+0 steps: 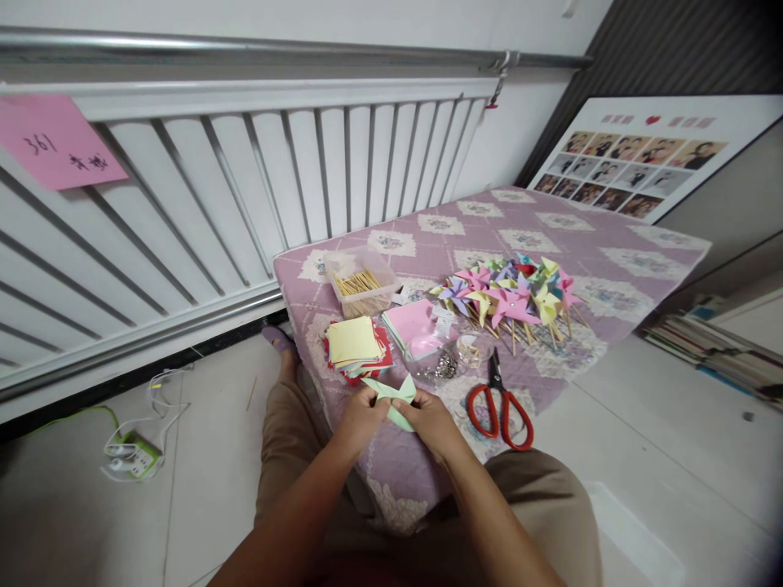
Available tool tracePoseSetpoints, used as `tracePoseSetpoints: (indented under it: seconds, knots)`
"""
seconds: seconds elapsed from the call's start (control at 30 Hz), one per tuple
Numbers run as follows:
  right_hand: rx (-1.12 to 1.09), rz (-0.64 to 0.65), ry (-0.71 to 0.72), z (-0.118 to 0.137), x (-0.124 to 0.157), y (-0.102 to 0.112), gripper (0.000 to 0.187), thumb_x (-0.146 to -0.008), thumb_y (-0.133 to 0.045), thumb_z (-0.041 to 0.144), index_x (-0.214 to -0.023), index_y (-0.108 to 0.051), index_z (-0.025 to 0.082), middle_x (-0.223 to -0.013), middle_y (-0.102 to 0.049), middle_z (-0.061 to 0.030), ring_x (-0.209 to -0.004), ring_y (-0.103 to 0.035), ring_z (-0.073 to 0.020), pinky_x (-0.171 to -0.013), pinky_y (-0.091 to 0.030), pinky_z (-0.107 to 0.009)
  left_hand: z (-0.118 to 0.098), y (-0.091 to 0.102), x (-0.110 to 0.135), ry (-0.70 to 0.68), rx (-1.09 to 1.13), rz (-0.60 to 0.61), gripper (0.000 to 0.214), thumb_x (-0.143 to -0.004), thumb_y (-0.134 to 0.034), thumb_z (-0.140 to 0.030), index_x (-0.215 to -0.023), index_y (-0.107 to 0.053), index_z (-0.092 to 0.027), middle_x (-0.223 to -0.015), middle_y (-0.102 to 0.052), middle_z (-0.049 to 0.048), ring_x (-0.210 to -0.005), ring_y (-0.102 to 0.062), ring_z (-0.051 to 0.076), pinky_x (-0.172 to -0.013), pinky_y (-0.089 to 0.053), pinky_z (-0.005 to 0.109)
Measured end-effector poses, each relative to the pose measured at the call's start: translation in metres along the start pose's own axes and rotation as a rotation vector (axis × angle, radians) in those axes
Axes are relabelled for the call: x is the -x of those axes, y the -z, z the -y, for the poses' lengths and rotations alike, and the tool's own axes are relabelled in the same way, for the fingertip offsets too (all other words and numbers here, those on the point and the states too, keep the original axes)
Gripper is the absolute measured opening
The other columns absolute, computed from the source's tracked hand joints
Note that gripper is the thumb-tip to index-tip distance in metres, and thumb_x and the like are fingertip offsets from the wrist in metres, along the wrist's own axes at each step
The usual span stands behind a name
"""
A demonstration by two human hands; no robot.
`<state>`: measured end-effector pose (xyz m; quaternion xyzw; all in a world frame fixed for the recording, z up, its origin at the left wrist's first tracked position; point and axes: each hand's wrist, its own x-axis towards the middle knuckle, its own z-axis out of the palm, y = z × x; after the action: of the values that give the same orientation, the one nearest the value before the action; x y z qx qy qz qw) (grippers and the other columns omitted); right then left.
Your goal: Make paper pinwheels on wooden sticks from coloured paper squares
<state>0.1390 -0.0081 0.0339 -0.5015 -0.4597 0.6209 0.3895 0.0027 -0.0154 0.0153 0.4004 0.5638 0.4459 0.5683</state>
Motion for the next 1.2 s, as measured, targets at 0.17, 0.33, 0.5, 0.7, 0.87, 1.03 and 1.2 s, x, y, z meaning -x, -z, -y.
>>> tracePoseSetpoints:
  seconds: [0.17, 0.33, 0.5, 0.7, 0.87, 1.03, 1.2]
  knots:
    - [-0.023, -0.001, -0.009, 0.0005, 0.0008, 0.0012, 0.026, -0.065, -0.074, 0.037, -0.078, -0.071, 0.015, -0.065, -0.067, 0.0015, -0.055, -0.054, -0.0136, -0.057, -0.041, -0.025, 0.0030, -0.0008, -0.0006, -0.011, -0.029, -0.008, 0.008, -0.069, -0.056, -0.023, -0.074, -0.061, -0.018, -0.060, -0.056, -0.0040, -0.052, -0.047, 0.011, -0.053, -0.038, 0.023]
    - [-0.029, -0.001, -0.022, -0.0005, -0.0001, 0.0026, 0.024, -0.064, -0.074, 0.035, -0.075, -0.070, 0.015, -0.064, -0.066, 0.0018, -0.054, -0.052, -0.0126, -0.055, -0.039, -0.024, 0.0021, -0.0009, 0.0006, -0.022, -0.054, -0.002, 0.010, -0.071, -0.055, -0.023, -0.076, -0.061, -0.018, -0.063, -0.058, -0.0032, -0.054, -0.048, 0.011, -0.054, -0.039, 0.023]
    - [-0.035, 0.008, -0.037, -0.0015, -0.0003, 0.0042, 0.024, -0.063, -0.075, 0.035, -0.073, -0.069, 0.015, -0.061, -0.065, 0.0022, -0.052, -0.051, -0.0122, -0.055, -0.038, -0.024, 0.0020, 0.0002, 0.0011, -0.042, -0.082, 0.013, 0.011, -0.073, -0.055, -0.025, -0.078, -0.062, -0.018, -0.064, -0.059, -0.0025, -0.055, -0.048, 0.011, -0.054, -0.037, 0.023]
    - [-0.032, 0.020, -0.061, 0.0020, 0.0000, 0.0044, 0.027, -0.061, -0.077, 0.035, -0.076, -0.072, 0.014, -0.062, -0.066, 0.0014, -0.053, -0.051, -0.0125, -0.054, -0.038, -0.024, 0.0046, 0.0009, 0.0009, -0.063, -0.133, 0.023, 0.014, -0.074, -0.053, -0.023, -0.081, -0.063, -0.016, -0.069, -0.061, -0.0020, -0.058, -0.049, 0.011, -0.056, -0.037, 0.022]
    - [-0.040, 0.025, -0.058, 0.0035, 0.0001, 0.0036, 0.029, -0.060, -0.077, 0.035, -0.079, -0.073, 0.013, -0.066, -0.067, 0.0006, -0.057, -0.051, -0.0125, -0.057, -0.038, -0.024, 0.0072, -0.0001, -0.0007, -0.066, -0.148, 0.021, 0.016, -0.074, -0.052, -0.021, -0.083, -0.063, -0.015, -0.069, -0.061, -0.0021, -0.058, -0.048, 0.010, -0.056, -0.037, 0.021]
    - [-0.046, 0.018, -0.058, 0.0042, 0.0006, 0.0019, 0.027, -0.060, -0.078, 0.035, -0.075, -0.072, 0.013, -0.064, -0.066, 0.0015, -0.056, -0.051, -0.0122, -0.057, -0.038, -0.024, 0.0060, -0.0015, -0.0008, -0.057, -0.153, 0.007, 0.014, -0.072, -0.052, -0.018, -0.082, -0.062, -0.015, -0.068, -0.060, -0.0018, -0.058, -0.048, 0.011, -0.055, -0.036, 0.022]
    - [-0.044, -0.009, -0.055, 0.0047, 0.0004, 0.0004, 0.029, -0.060, -0.077, 0.038, -0.075, -0.072, 0.014, -0.064, -0.066, 0.0022, -0.055, -0.051, -0.0120, -0.056, -0.038, -0.024, 0.0029, -0.0027, 0.0003, -0.046, -0.145, 0.001, 0.013, -0.071, -0.052, -0.018, -0.080, -0.061, -0.015, -0.065, -0.058, -0.0028, -0.056, -0.047, 0.011, -0.053, -0.035, 0.022]
